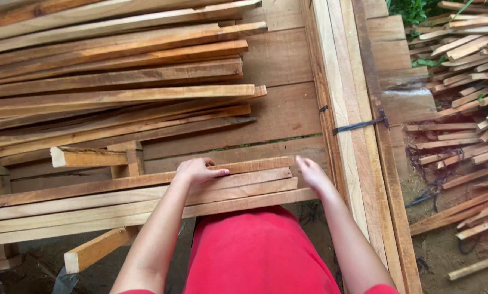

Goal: The person aligns several thin wooden planks on a wooden workbench, stacking them into a neat pile. They then use a black plastic zip tie to secure the bundle of planks together, tightening the tie by hand.

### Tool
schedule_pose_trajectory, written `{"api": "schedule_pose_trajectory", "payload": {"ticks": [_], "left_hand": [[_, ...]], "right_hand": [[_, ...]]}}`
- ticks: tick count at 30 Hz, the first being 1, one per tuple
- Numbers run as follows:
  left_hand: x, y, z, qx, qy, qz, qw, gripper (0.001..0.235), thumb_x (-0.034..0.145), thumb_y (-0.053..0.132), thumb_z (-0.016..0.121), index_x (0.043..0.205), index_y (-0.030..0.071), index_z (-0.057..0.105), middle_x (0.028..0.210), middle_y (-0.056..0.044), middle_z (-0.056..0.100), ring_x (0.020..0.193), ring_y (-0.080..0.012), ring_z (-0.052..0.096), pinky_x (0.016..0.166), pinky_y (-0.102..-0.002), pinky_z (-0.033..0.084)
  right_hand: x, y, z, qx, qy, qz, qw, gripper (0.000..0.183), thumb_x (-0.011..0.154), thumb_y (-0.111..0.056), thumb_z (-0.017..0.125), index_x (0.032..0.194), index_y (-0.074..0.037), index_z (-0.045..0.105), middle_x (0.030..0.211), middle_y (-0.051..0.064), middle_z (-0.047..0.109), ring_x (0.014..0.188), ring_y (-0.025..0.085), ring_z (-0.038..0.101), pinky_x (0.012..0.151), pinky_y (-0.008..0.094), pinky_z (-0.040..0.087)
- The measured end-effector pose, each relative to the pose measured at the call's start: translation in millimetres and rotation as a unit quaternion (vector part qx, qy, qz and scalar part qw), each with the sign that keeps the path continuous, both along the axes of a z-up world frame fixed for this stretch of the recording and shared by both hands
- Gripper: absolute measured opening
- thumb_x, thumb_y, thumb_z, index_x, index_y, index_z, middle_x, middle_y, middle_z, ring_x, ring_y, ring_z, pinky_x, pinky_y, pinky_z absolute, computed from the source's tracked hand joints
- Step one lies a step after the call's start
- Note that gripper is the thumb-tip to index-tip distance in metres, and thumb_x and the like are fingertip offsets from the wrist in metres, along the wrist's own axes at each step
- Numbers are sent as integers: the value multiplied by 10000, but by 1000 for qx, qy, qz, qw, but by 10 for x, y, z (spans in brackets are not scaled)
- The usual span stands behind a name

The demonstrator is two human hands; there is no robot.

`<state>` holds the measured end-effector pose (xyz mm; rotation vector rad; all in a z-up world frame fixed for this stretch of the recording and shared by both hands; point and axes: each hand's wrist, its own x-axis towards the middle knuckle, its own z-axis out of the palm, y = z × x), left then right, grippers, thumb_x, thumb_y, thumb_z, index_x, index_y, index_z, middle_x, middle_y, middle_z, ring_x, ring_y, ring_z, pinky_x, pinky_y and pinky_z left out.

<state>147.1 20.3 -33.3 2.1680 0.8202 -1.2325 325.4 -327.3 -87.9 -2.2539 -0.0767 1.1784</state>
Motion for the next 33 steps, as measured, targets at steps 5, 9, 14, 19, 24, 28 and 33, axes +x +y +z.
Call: {"api": "schedule_pose_trajectory", "payload": {"ticks": [5, 9, 14, 19, 24, 28, 33], "left_hand": [[33, -47, 48, 8, -8, 0, 1000, 864, 657, 936, 528, 1281, 362, 695, 1335, 77, 709, 1347, -207, 586, 1108, -396, 460], [-8, -27, -12, 3, -14, 17, 1000, 868, 631, 935, 569, 1260, 355, 710, 1315, 76, 720, 1332, -212, 599, 1094, -399, 467], [-4, 39, -334, -36, 20, 33, 999, 898, 553, 959, 608, 1211, 362, 735, 1271, 44, 739, 1303, -211, 618, 1073, -380, 478], [10, 52, -510, -68, 28, 54, 996, 968, 529, 944, 662, 1224, 277, 749, 1276, -46, 741, 1305, -251, 623, 1069, -387, 485], [6, 54, -448, -66, 32, 54, 996, 952, 545, 942, 656, 1248, 306, 738, 1283, -38, 735, 1311, -245, 616, 1071, -379, 477], [19, 60, -369, -50, 31, 51, 997, 927, 547, 952, 642, 1237, 340, 741, 1266, -13, 743, 1302, -233, 622, 1060, -374, 484], [34, 35, -214, -43, 28, 41, 998, 907, 571, 952, 611, 1249, 361, 734, 1283, -2, 737, 1308, -230, 618, 1052, -372, 480]], "right_hand": [[-8, 491, 208, 32, 133, -130, 982, 1039, 925, -875, 315, 1507, -23, 436, 1517, 298, 436, 1416, 430, 428, 1183, 573, 294], [-80, 691, 434, 83, 225, -252, 937, 1157, 850, -901, 418, 1648, -97, 184, 1664, 308, 186, 1544, 453, 195, 1249, 569, 163], [-54, 479, -540, 110, 255, -287, 917, 1144, 801, -890, 574, 1628, -158, 277, 1471, 266, 507, 1165, 370, 668, 962, 571, 522], [-83, 360, -971, 140, 251, -327, 900, 1082, 821, -848, 635, 1603, -164, 332, 1408, 261, 569, 1137, 370, 690, 956, 569, 529], [-96, 385, -931, 137, 254, -329, 899, 980, 800, -728, 726, 1541, -150, 448, 1401, 248, 586, 1154, 352, 680, 989, 528, 512], [53, 170, -1081, 143, 223, -332, 905, 650, 815, -640, 785, 1165, -98, 702, 904, 138, 737, 751, 253, 760, 687, 411, 597], [119, -389, -295, 13, -91, -117, 989, 474, 936, -613, 704, 1282, -289, 709, 1260, -44, 716, 1180, 145, 662, 1052, 341, 491]]}}
